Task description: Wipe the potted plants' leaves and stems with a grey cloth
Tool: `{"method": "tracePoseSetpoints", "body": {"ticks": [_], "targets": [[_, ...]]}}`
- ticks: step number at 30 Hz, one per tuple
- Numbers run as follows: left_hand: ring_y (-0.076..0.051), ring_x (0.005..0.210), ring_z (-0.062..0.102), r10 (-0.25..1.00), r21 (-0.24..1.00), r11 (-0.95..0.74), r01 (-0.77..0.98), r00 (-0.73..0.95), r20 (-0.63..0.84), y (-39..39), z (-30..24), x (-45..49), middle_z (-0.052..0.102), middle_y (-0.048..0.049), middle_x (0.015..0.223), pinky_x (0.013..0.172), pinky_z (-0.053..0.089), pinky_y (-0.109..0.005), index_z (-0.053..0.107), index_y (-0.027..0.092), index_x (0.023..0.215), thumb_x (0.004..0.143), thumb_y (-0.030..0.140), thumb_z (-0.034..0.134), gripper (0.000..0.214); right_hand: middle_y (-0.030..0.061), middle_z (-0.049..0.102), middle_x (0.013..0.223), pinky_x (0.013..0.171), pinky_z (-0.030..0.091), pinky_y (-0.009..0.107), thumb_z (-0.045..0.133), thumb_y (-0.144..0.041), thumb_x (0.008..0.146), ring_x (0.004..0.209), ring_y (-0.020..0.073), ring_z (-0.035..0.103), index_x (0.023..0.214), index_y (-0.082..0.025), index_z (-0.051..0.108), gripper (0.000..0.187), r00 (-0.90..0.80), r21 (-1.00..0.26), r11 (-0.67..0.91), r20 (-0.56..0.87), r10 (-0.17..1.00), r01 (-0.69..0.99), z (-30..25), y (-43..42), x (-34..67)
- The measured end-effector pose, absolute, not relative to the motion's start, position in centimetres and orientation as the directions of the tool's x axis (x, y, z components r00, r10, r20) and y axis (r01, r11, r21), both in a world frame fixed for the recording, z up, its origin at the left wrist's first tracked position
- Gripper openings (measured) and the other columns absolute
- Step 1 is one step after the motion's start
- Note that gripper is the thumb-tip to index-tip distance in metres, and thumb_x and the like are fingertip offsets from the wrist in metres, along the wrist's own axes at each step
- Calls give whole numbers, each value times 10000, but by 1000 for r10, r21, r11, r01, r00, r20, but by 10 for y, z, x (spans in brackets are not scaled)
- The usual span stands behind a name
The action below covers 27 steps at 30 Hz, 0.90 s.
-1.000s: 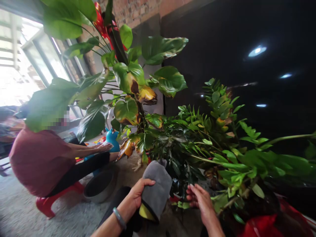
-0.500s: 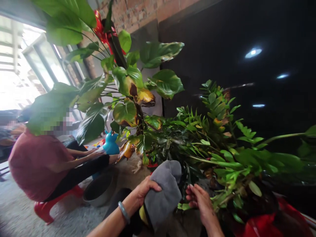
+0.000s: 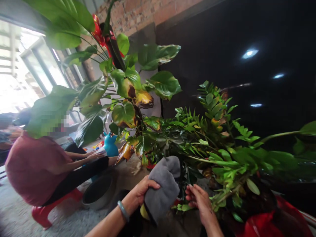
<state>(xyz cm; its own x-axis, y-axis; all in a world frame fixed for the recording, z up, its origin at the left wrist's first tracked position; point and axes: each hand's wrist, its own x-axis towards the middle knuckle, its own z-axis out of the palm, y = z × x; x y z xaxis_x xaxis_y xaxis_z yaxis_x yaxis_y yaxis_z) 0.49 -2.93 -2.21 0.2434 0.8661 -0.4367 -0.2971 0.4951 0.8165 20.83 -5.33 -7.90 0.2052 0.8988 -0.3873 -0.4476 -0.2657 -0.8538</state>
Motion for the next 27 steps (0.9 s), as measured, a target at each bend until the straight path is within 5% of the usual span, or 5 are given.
{"method": "tracePoseSetpoints", "body": {"ticks": [8, 13, 18, 24, 27], "targets": [[-278, 784, 655, 918, 799, 382, -465, 291, -269, -16, 13, 9, 683, -62, 698, 799, 482, -386, 611, 135, 730, 389, 86, 623, 344, 35, 656, 505, 386, 395, 233, 792, -371, 329, 429, 149, 563, 525, -194, 630, 311, 212, -858, -290, -405, 889, -425, -74, -54, 207], [-200, 588, 594, 910, 870, 410, -273, 190, -370, -21, -21, 11, 670, -23, 606, 653, 463, -344, 644, 137, 702, 359, 84, 627, 348, 39, 656, 509, 387, 390, 234, 798, -399, 324, 443, 157, 566, 535, -190, 627, 342, 228, -858, -286, -408, 884, -427, -76, -54, 209], [-197, 602, 583, 843, 880, 464, -100, 354, -405, -34, -25, 7, 661, -7, 589, 628, 451, -321, 683, 132, 682, 368, 105, 682, 315, 39, 641, 493, 378, 381, 230, 793, -403, 290, 425, 143, 545, 500, -183, 621, 350, 213, -857, -295, -410, 887, -422, -77, -53, 210], [-169, 609, 573, 925, 904, 273, -328, 346, -154, -17, 21, 16, 659, -11, 648, 643, 463, -295, 676, 118, 709, 356, 128, 712, 355, 30, 636, 487, 375, 379, 227, 785, -401, 308, 420, 141, 549, 512, -193, 602, 343, 224, -867, -290, -402, 888, -406, -76, -53, 207], [-161, 573, 568, 958, 914, 240, -325, 231, -170, -14, 9, 21, 662, -9, 618, 590, 458, -279, 665, 126, 703, 361, 124, 696, 343, 33, 652, 514, 380, 387, 233, 786, -422, 329, 432, 152, 563, 558, -194, 620, 363, 228, -867, -286, -400, 888, -407, -78, -53, 208]]}}
